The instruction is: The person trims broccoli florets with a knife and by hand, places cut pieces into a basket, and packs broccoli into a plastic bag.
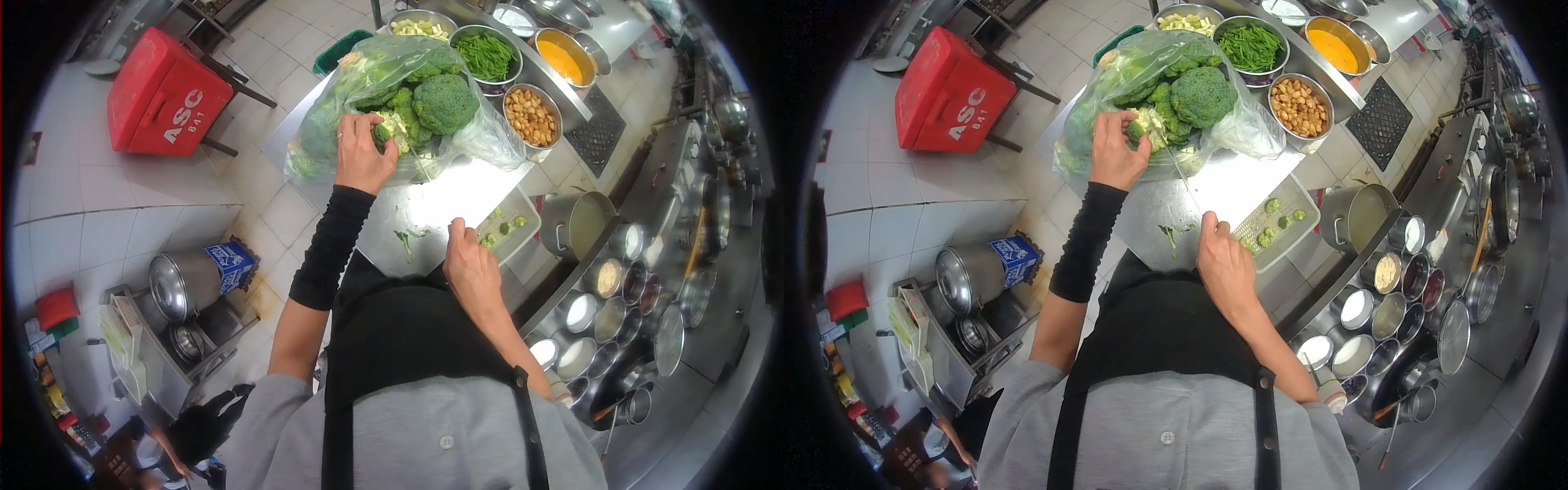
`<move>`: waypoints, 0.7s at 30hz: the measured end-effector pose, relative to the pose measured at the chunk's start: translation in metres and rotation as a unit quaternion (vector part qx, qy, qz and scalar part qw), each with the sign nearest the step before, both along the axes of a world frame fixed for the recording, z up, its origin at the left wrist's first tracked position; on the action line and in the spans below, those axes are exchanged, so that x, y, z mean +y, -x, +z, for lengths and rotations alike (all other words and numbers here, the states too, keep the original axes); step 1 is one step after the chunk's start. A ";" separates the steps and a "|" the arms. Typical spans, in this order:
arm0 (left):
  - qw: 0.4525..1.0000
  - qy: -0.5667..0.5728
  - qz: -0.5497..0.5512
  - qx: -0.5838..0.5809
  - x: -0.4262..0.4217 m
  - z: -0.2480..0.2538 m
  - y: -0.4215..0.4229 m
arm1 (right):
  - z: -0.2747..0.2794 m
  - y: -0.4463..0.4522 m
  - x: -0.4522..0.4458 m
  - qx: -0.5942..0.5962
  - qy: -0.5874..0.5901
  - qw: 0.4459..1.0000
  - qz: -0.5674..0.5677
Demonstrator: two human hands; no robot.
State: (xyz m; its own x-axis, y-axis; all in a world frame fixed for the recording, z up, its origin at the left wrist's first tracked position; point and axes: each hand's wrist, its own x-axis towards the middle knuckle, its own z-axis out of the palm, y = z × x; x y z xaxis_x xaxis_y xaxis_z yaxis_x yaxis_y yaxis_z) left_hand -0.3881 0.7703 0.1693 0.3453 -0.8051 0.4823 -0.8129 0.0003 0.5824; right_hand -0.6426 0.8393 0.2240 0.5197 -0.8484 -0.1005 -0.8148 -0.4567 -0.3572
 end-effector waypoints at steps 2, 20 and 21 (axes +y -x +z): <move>1.000 -0.004 0.001 -0.016 0.000 0.002 0.000 | 0.000 -0.001 0.000 0.020 0.007 1.000 0.006; 0.992 -0.007 0.018 0.122 -0.001 0.020 -0.016 | -0.014 -0.003 -0.004 -0.057 -0.028 0.998 -0.007; 0.993 -0.014 0.024 0.114 0.003 0.026 -0.015 | -0.013 -0.005 -0.007 -0.071 -0.032 0.997 -0.019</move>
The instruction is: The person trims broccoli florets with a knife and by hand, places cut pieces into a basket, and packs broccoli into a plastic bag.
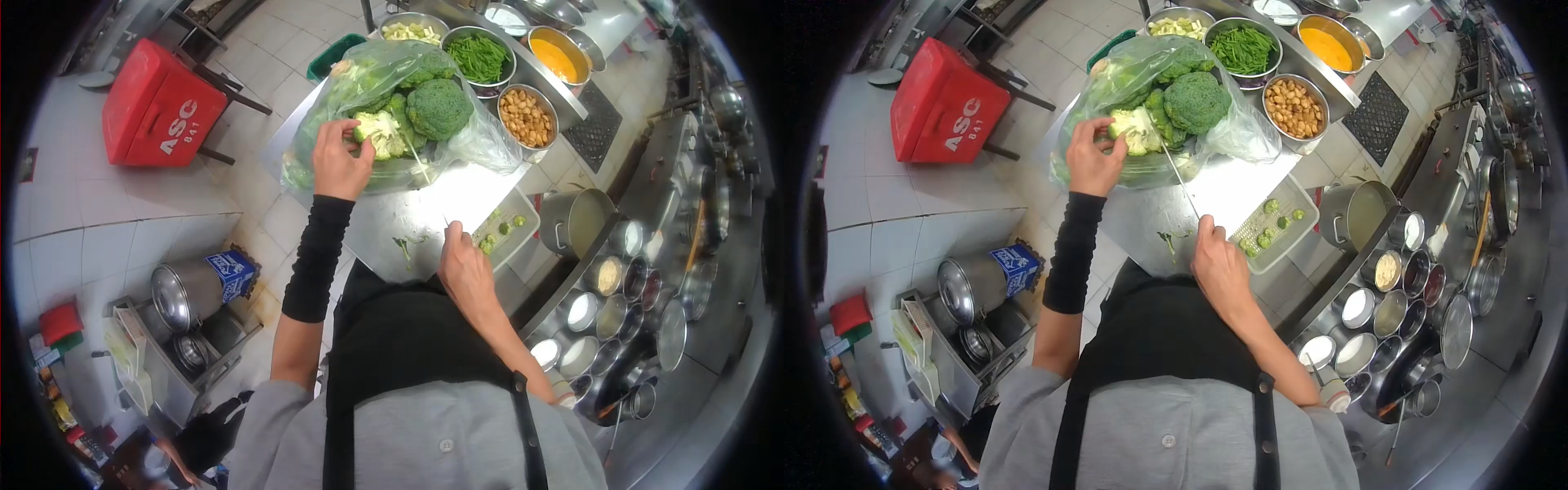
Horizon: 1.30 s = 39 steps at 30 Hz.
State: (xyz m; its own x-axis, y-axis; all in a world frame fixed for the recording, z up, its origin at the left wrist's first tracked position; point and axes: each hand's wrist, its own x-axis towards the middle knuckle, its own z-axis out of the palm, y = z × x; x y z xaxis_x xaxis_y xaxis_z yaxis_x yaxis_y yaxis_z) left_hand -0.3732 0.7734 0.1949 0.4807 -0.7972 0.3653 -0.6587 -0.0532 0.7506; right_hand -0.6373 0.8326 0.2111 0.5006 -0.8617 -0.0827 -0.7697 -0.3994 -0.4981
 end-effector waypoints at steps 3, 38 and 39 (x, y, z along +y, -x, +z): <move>0.998 0.029 -0.007 0.051 0.012 0.004 0.002 | 0.001 0.003 -0.005 -0.052 -0.008 0.998 -0.021; 0.876 0.063 -0.012 0.478 0.083 0.041 -0.029 | -0.095 0.043 -0.018 0.040 0.027 0.987 0.152; 0.864 0.056 -0.011 0.500 0.084 0.041 -0.024 | -0.105 0.034 -0.025 0.027 0.057 0.986 0.156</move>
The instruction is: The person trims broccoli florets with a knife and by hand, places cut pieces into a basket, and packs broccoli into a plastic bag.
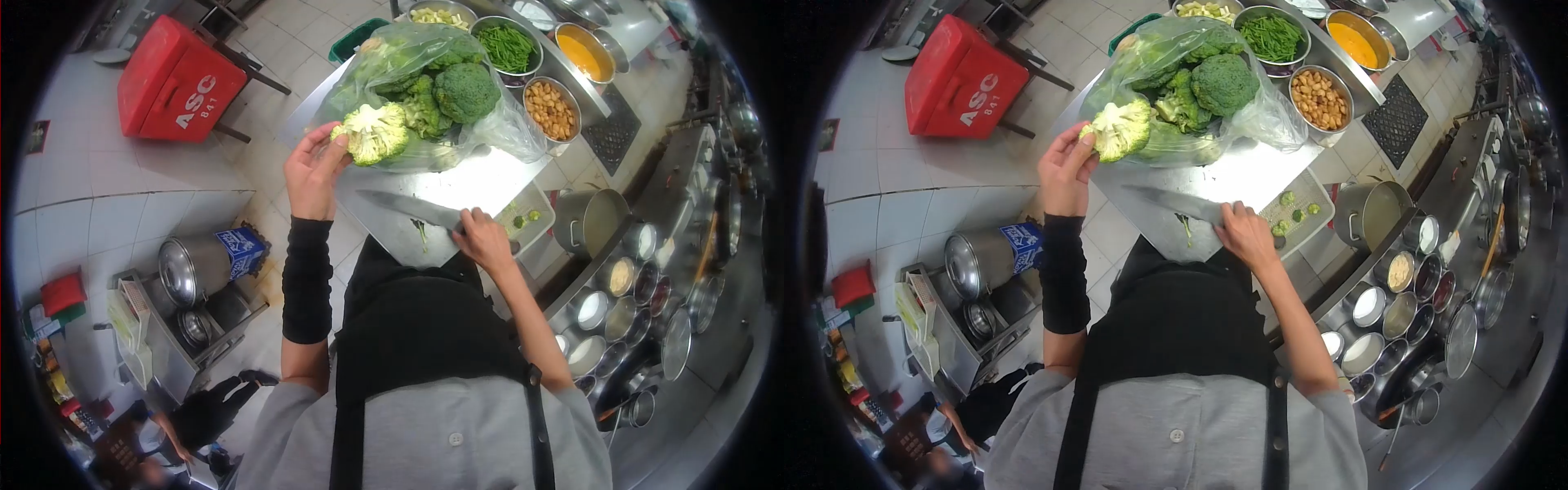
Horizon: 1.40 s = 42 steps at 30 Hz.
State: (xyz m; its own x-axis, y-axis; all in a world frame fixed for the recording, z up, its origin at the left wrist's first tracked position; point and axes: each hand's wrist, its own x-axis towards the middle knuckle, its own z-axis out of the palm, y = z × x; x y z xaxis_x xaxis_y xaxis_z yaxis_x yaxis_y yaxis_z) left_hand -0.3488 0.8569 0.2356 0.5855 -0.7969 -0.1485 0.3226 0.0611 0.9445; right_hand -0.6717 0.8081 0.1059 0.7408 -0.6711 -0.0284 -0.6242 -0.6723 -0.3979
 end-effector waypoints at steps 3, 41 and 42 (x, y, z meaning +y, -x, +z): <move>1.000 -0.003 -0.011 0.009 0.006 0.006 0.013 | -0.021 -0.019 -0.013 -0.029 0.045 0.999 0.005; 0.976 -0.026 -0.199 0.082 0.012 -0.036 0.071 | 0.124 -0.083 -0.001 -0.343 -0.104 0.928 -0.103; 0.979 -0.029 -0.192 0.068 0.011 -0.035 0.072 | 0.123 -0.085 -0.001 -0.345 -0.097 0.928 -0.105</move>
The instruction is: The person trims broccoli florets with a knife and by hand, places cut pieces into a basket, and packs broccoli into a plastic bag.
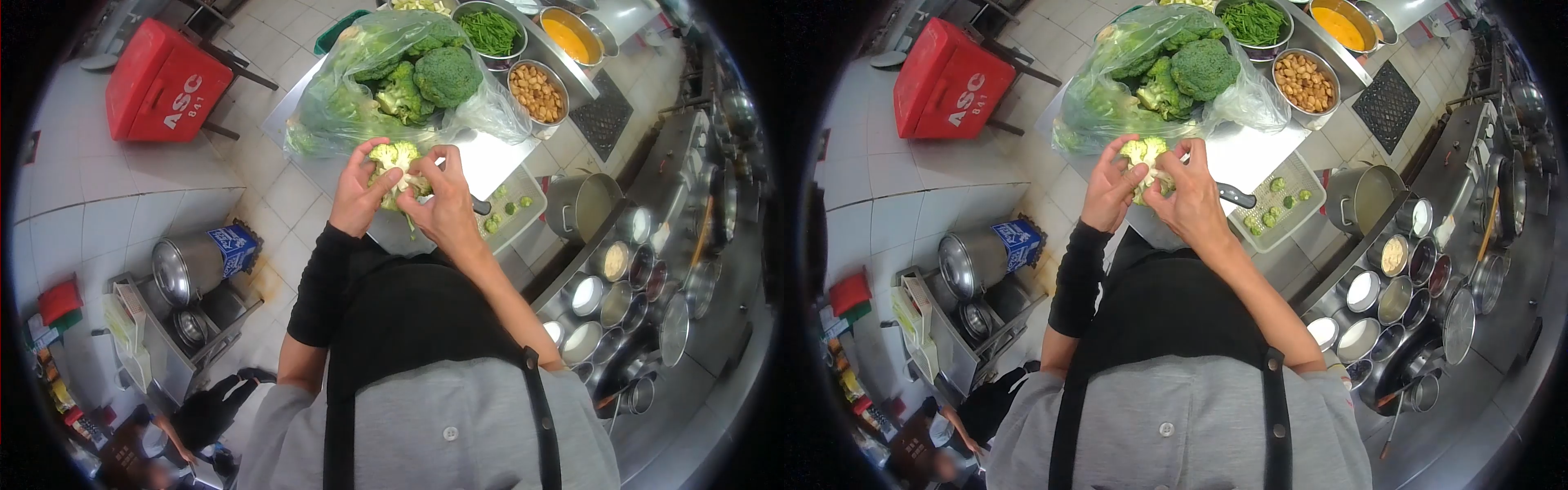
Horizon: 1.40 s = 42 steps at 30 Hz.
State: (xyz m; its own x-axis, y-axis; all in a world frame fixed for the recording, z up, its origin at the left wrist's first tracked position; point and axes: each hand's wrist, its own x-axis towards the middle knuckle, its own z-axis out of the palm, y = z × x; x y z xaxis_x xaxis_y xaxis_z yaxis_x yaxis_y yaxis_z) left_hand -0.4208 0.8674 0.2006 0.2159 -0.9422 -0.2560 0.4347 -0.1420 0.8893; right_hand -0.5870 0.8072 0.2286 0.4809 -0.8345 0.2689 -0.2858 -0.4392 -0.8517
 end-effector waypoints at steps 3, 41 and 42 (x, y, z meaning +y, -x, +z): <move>0.995 0.012 0.006 -0.094 -0.003 0.011 0.002 | -0.001 -0.002 0.000 0.005 -0.008 1.000 -0.004; 0.795 0.095 0.033 -0.598 0.001 0.035 0.013 | -0.012 0.000 -0.023 -0.015 -0.233 0.972 0.032; 0.774 0.096 0.023 -0.625 0.000 0.037 0.014 | -0.012 -0.002 -0.027 0.003 -0.257 0.965 0.043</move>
